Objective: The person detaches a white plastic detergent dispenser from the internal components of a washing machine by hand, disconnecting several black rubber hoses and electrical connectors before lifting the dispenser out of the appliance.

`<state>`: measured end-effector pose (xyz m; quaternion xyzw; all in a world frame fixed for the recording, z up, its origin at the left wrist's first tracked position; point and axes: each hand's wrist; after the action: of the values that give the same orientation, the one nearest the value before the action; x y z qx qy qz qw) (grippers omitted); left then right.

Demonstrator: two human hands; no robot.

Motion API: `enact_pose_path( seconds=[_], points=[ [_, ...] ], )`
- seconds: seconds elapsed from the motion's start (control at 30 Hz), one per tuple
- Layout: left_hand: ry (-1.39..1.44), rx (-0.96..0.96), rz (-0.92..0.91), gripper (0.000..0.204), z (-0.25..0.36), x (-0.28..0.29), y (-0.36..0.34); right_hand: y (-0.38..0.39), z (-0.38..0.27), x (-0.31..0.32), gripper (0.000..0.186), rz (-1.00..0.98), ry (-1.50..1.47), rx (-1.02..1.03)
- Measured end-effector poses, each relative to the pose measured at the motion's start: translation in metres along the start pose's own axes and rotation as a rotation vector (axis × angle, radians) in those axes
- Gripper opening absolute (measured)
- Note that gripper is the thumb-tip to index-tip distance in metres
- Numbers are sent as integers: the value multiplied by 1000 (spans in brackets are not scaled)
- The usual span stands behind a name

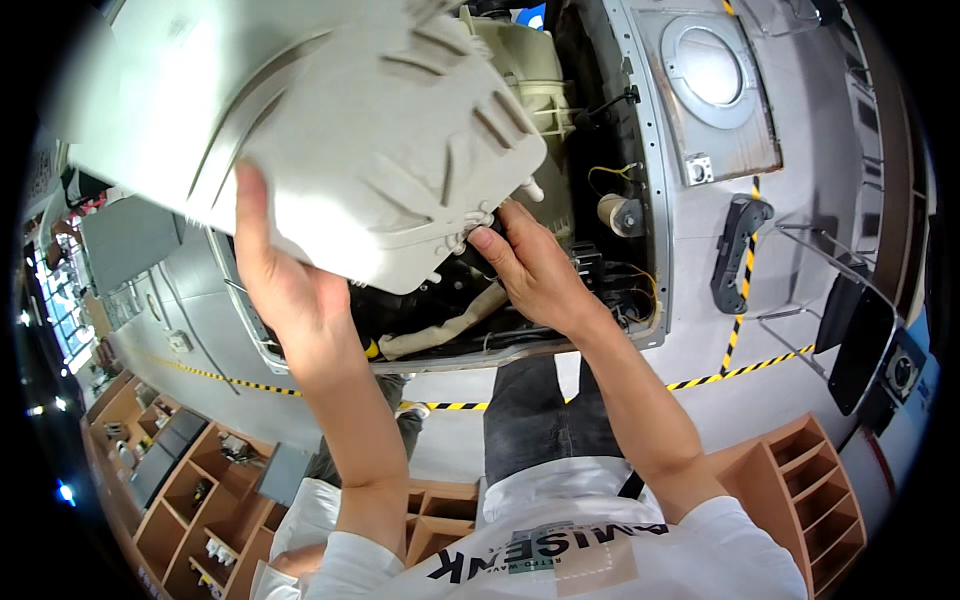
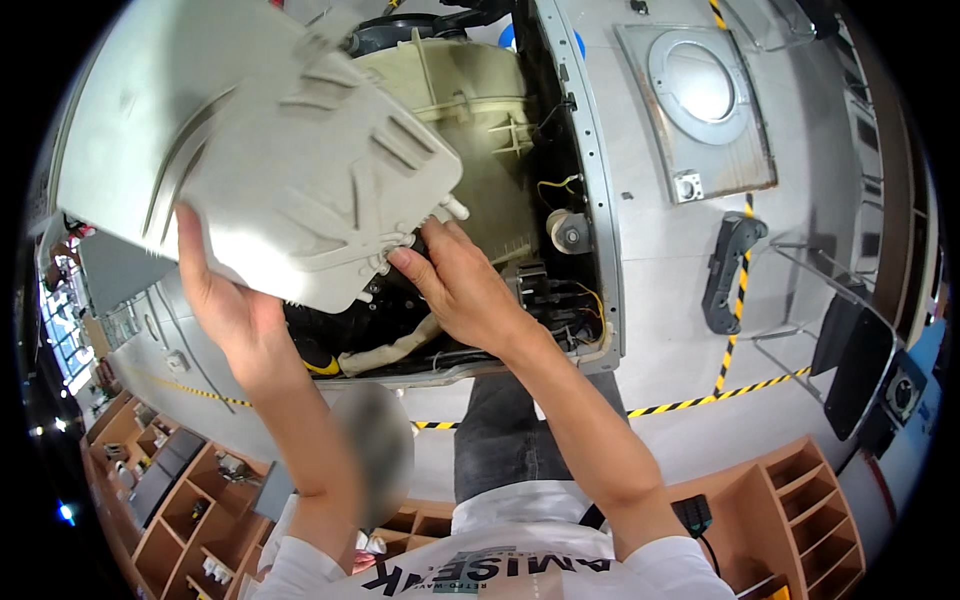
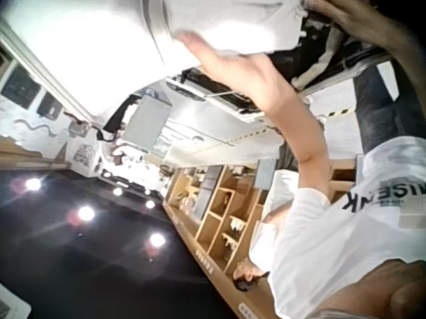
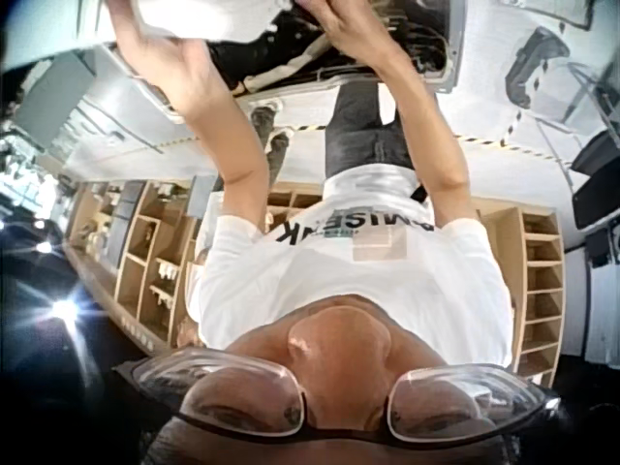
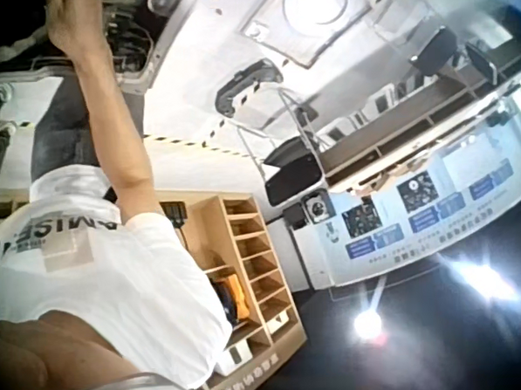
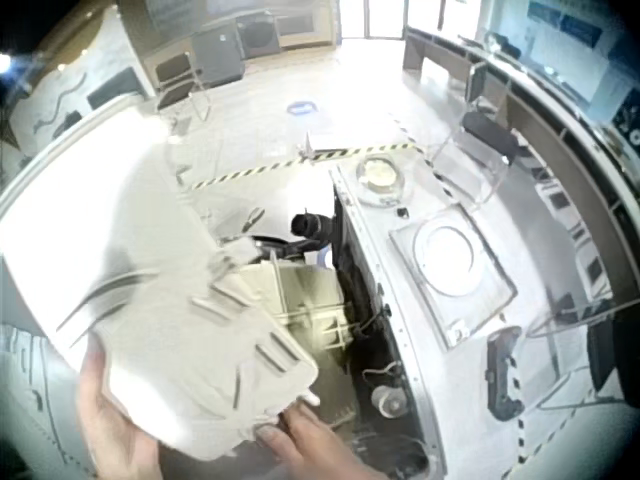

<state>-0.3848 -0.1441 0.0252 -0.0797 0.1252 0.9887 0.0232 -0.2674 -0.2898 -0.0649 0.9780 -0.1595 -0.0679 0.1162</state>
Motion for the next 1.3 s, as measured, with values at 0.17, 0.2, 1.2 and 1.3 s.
enact_pose_path(
  seconds=[0.17,0.2,1.2,1.3],
  points=[
    [-45,-61,190,52,-8,19,12,-8,10,1,31,-111,-77,42],
    [-90,-86,200,53,-11,26,14,-9,11,3,31,-135,-52,41],
    [-1730,-1278,-1397,27,-39,-104,-45,-9,3,4,34,-89,61,20],
    [-1639,-1337,-1385,22,-39,-100,-50,-9,5,2,36,-44,41,72]
  ],
)
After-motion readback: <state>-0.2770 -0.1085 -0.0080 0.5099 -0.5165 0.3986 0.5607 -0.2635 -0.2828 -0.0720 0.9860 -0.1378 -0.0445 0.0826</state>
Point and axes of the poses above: each hand's wrist, its own y-axis away from the middle knuckle, its own x-axis out of the back of the hand, z = x × y, and after that the axes turned 8 degrees about -y, right-handed
